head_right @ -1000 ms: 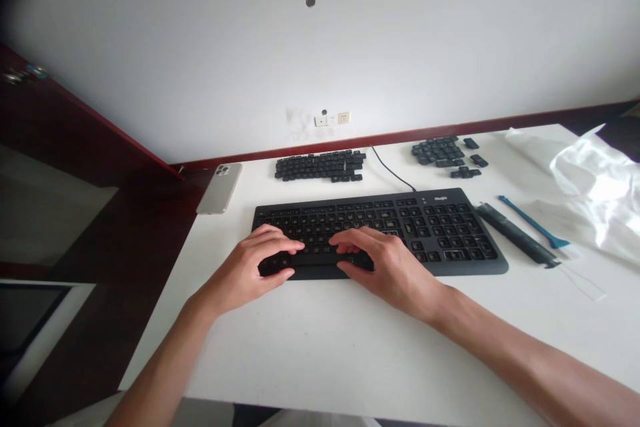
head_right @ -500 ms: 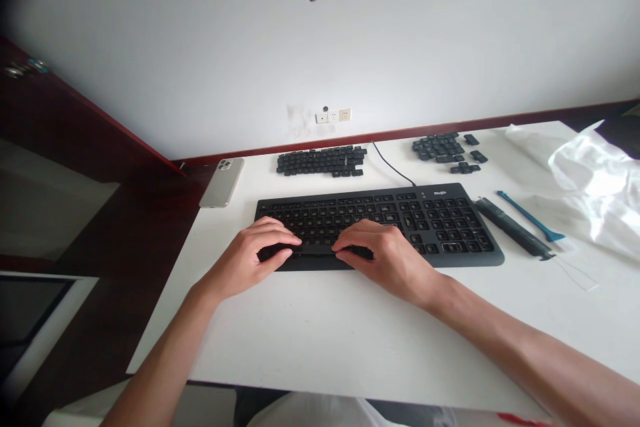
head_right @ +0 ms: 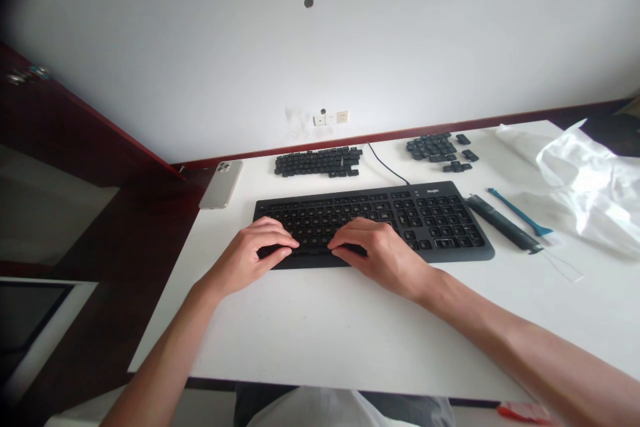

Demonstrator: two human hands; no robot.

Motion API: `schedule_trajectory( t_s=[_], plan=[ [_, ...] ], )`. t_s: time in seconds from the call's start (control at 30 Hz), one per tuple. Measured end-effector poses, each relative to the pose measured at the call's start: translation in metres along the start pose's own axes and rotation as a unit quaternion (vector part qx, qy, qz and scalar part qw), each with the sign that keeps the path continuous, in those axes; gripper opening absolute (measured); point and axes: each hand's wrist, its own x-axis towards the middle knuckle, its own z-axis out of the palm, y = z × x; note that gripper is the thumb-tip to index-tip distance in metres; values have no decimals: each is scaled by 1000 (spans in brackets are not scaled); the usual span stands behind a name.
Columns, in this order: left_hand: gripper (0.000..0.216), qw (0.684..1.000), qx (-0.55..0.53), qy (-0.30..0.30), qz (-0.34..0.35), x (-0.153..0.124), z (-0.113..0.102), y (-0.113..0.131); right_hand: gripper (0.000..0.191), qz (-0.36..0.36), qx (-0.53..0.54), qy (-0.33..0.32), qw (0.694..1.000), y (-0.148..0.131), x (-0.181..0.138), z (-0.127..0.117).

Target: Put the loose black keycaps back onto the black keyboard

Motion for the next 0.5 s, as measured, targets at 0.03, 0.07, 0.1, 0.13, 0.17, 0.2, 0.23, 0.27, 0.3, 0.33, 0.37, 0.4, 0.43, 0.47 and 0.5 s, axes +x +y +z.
schedule_trajectory(
  t_s=[0.03, 0.07, 0.1, 0.13, 0.17, 0.2, 0.23, 0.27, 0.3, 0.33, 0.37, 0.4, 0.43, 0.47, 0.5],
  plan=[
    [18, 1000, 1, 0, 1, 0, 0, 0, 21, -2, 0, 1, 1000, 0, 0, 0],
    [18, 1000, 1, 0, 2, 0, 0, 1, 21, -3, -1, 2, 1000, 0, 0, 0],
    [18, 1000, 2, -1, 3, 1, 0, 1, 21, -4, -1, 2, 1000, 0, 0, 0],
    [18, 1000, 3, -2, 4, 1, -1, 2, 21, -3, -2, 0, 1000, 0, 0, 0],
    [18, 1000, 4, -4, 5, 1, -1, 2, 21, -3, -2, -3, 1000, 0, 0, 0],
    [18, 1000, 5, -5, 5, 1, -1, 3, 20, -3, -2, -7, 1000, 0, -1, 0],
    [18, 1000, 6, -6, 6, 1, -2, 3, 20, -3, -2, -10, 1000, 0, -1, 0],
    [18, 1000, 8, -9, 6, 1, -2, 4, 20, -2, -1, -12, 1000, 0, -1, 0],
    [18, 1000, 10, -11, 6, 1, -2, 4, 19, -1, 1, -13, 1000, 1, -1, 0],
    [19, 1000, 11, -13, 6, 1, -2, 5, 18, 2, 3, -12, 1000, 1, -1, 1],
    [19, 1000, 12, -15, 5, 1, -3, 5, 18, 7, 6, -10, 1000, 1, -1, 1],
    [19, 1000, 13, -16, 5, 0, -2, 5, 18, 12, 8, -7, 1000, 1, -1, 1],
    [19, 1000, 12, -16, 4, 0, -2, 5, 17, 18, 11, -5, 1000, 0, -1, 2],
    [19, 1000, 11, -16, 4, 0, -2, 4, 17, 24, 12, -4, 1000, 0, -1, 2],
    [19, 1000, 9, -15, 5, 0, -2, 4, 16, 29, 13, -2, 1000, 0, -1, 2]
  ],
)
